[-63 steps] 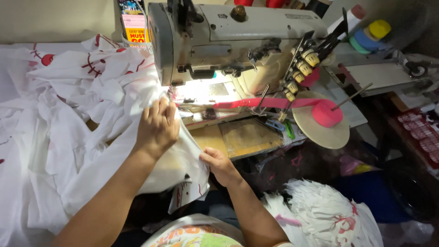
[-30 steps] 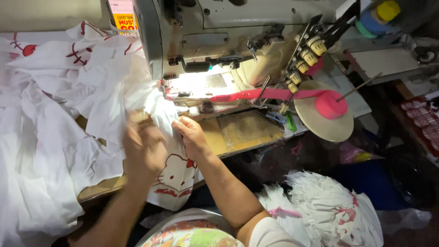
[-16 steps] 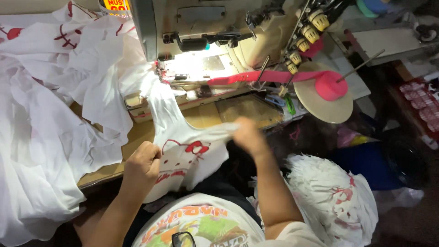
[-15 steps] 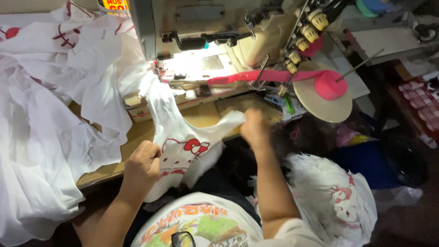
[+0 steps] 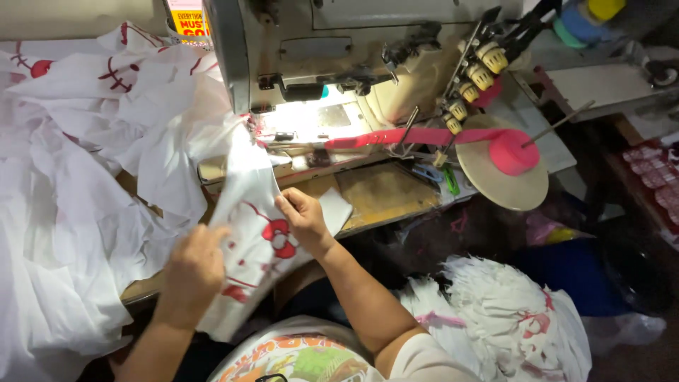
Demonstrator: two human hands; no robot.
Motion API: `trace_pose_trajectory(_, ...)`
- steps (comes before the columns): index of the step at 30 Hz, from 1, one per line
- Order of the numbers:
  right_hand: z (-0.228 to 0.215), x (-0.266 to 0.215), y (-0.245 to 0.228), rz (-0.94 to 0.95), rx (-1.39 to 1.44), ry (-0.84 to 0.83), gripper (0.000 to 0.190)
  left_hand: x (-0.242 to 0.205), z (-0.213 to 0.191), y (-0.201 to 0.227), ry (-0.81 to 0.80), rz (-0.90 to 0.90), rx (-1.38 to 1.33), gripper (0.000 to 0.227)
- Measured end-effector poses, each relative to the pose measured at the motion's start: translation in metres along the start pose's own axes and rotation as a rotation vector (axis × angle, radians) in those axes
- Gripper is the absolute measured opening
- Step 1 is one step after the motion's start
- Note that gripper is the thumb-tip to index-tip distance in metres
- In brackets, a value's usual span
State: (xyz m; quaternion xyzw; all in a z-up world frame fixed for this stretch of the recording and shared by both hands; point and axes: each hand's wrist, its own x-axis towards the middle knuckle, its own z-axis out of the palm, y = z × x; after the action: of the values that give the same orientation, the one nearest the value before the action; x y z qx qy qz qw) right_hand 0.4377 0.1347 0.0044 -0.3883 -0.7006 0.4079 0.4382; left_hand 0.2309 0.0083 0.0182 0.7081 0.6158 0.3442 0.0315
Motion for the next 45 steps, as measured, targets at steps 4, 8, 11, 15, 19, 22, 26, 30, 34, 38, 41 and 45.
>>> trace_pose_trajectory(4,0.004,-0.005,0.006,0.016,0.175,0.084,0.022,0.041,-0.028,0.002,0.183,0.101,0.283,0.031)
trace_pose_trajectory(8,0.007,-0.005,0.013,-0.002,0.246,0.118,0.022,0.093,-0.042,-0.006,0.337,0.179,0.555,0.012)
trace_pose_trajectory(11,0.009,0.001,-0.003,0.035,0.275,0.152,0.022,0.134,-0.024,-0.026,0.428,0.131,0.722,0.007)
trace_pose_trajectory(15,0.012,0.016,-0.002,0.059,0.205,0.154,0.020,0.187,-0.008,-0.042,0.415,0.107,0.686,0.013)
trace_pose_trajectory(19,0.015,0.022,-0.002,0.023,0.204,0.211,0.019,0.200,-0.004,-0.039,0.486,0.165,0.593,0.019)
trace_pose_trajectory(22,0.014,0.010,-0.009,0.025,0.183,0.229,0.007,0.166,0.005,0.005,0.518,0.154,0.660,0.021)
trace_pose_trajectory(26,0.024,-0.006,-0.014,-0.012,0.399,0.219,0.035,0.119,0.017,0.038,0.213,0.003,0.483,0.044)
trace_pose_trajectory(30,0.034,0.008,0.034,-0.077,0.389,0.223,0.046,0.131,-0.002,0.035,0.175,-0.022,0.457,0.046)
trace_pose_trajectory(34,0.039,0.032,0.031,-0.127,0.225,0.303,0.031,0.163,0.005,-0.003,0.112,-0.015,0.473,0.040)
trace_pose_trajectory(38,0.043,0.046,0.013,-0.087,0.357,0.283,0.030,0.201,0.015,-0.048,0.030,-0.032,0.455,0.032)
trace_pose_trajectory(41,0.029,0.045,-0.034,-0.073,0.298,0.237,0.033,0.221,0.047,-0.113,0.194,0.172,0.452,0.037)
trace_pose_trajectory(45,0.028,0.041,-0.015,-0.031,0.255,0.213,0.034,0.232,0.035,-0.124,0.209,0.136,0.489,0.034)
